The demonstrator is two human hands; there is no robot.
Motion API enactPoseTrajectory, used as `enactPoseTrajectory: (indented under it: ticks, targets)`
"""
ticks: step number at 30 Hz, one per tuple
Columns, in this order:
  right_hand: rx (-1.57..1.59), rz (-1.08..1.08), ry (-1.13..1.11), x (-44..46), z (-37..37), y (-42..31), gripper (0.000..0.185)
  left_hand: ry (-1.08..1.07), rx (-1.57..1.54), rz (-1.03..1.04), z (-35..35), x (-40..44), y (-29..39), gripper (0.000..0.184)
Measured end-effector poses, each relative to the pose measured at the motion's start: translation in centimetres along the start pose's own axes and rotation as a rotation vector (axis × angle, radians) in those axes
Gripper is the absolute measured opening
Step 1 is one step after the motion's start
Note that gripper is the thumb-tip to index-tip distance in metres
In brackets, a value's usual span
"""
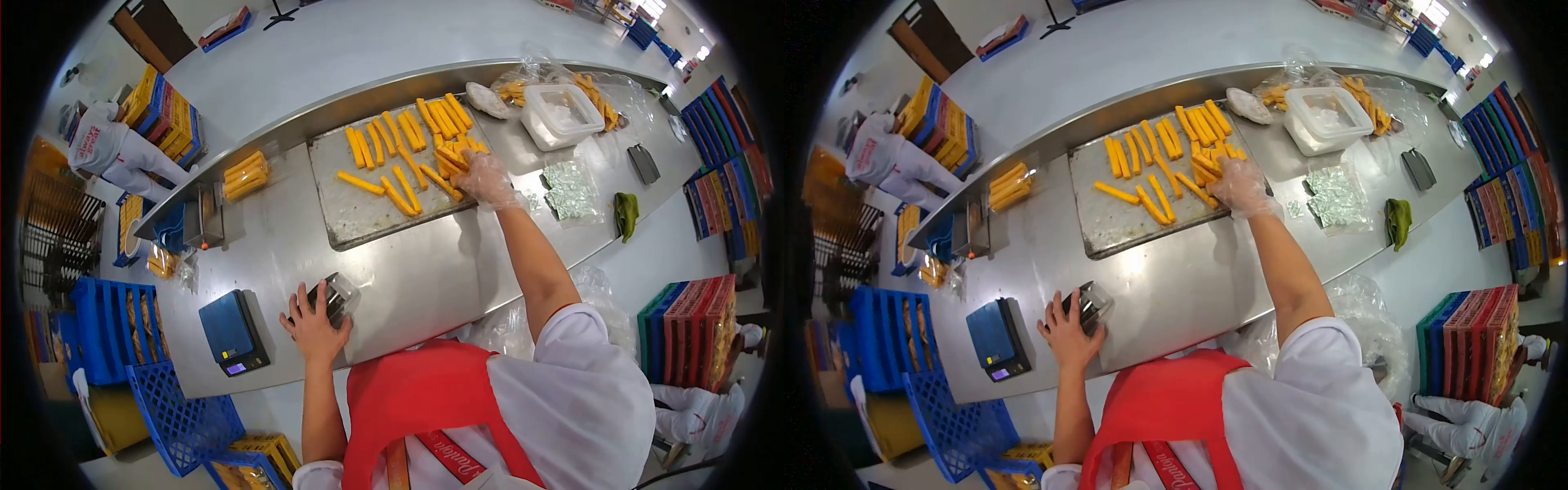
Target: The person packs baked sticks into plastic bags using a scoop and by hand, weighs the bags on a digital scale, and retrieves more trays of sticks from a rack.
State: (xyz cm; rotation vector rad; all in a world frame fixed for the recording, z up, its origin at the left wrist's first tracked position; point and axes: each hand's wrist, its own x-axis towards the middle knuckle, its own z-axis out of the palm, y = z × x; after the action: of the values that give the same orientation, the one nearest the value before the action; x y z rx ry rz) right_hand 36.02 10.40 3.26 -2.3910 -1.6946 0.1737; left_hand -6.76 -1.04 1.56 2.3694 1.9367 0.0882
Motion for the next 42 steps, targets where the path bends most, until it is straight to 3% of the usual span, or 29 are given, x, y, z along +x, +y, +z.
enactPoseTrajectory:
  ticks: [3, 5, 8, 10, 12, 13, 15, 17, 20, 23, 26, 33, 36, 39, 41, 42]
  targets:
    - [0.012, -0.014, -0.016, 0.5, 0.5, -0.2, 0.052, 0.002, -0.024, 0.032, -0.1, 0.0, -0.3, 0.093]
    - [0.093, 0.116, -0.095, 0.4, -0.4, -1.0, 0.044, 0.005, -0.041, 0.053, -0.2, -0.2, -0.9, 0.092]
    - [0.153, 0.082, -0.065, -1.2, -1.8, -3.4, 0.042, -0.003, -0.039, 0.143, -0.5, -0.1, -1.4, 0.089]
    - [0.133, 0.076, -0.197, -2.7, -2.4, -7.6, 0.043, -0.035, 0.008, 0.217, -1.1, 0.0, -1.2, 0.089]
    - [0.144, -0.153, -0.188, -4.1, 0.8, -10.5, 0.038, -0.038, 0.007, 0.208, -0.8, 0.3, -1.2, 0.088]
    - [0.100, -0.371, -0.067, -5.4, 2.8, -11.3, 0.037, -0.042, 0.006, 0.197, -0.7, 0.5, -1.1, 0.087]
    - [0.051, -0.587, 0.055, -6.1, 5.9, -13.0, 0.036, -0.057, -0.022, 0.189, -0.8, 0.6, -0.9, 0.083]
    - [0.198, -0.416, 0.158, -5.9, 7.8, -14.8, 0.033, -0.070, -0.044, 0.183, -0.5, 0.7, -1.2, 0.079]
    - [0.235, -0.366, 0.346, -5.3, 7.0, -13.7, 0.033, -0.035, -0.205, 0.135, 0.8, 0.5, -2.6, 0.069]
    - [0.343, -0.083, 0.399, -3.6, 6.1, -7.9, 0.037, 0.025, -0.177, 0.176, -0.1, -0.3, -3.0, 0.070]
    - [0.237, 0.190, 0.341, -3.5, 4.5, -2.2, 0.041, 0.112, -0.073, 0.051, -0.5, -1.7, -3.1, 0.075]
    - [0.320, 0.238, 0.200, -2.1, 5.5, 1.1, 0.048, 0.181, -0.291, 0.074, 0.9, -1.4, -2.5, 0.075]
    - [0.337, 0.226, 0.357, -1.7, 6.0, 1.4, 0.044, 0.196, -0.297, 0.112, 1.1, -1.2, -1.8, 0.075]
    - [0.400, 0.375, 0.181, -2.8, 4.4, -1.1, 0.037, 0.213, -0.299, 0.120, 1.1, -1.1, -1.2, 0.075]
    - [0.219, 0.135, 0.123, -3.8, 5.8, -2.3, 0.034, 0.215, -0.304, 0.117, 1.1, -1.1, -1.1, 0.074]
    - [0.218, 0.133, 0.124, -4.2, 5.9, -3.0, 0.034, 0.216, -0.315, 0.115, 1.0, -1.1, -1.1, 0.073]
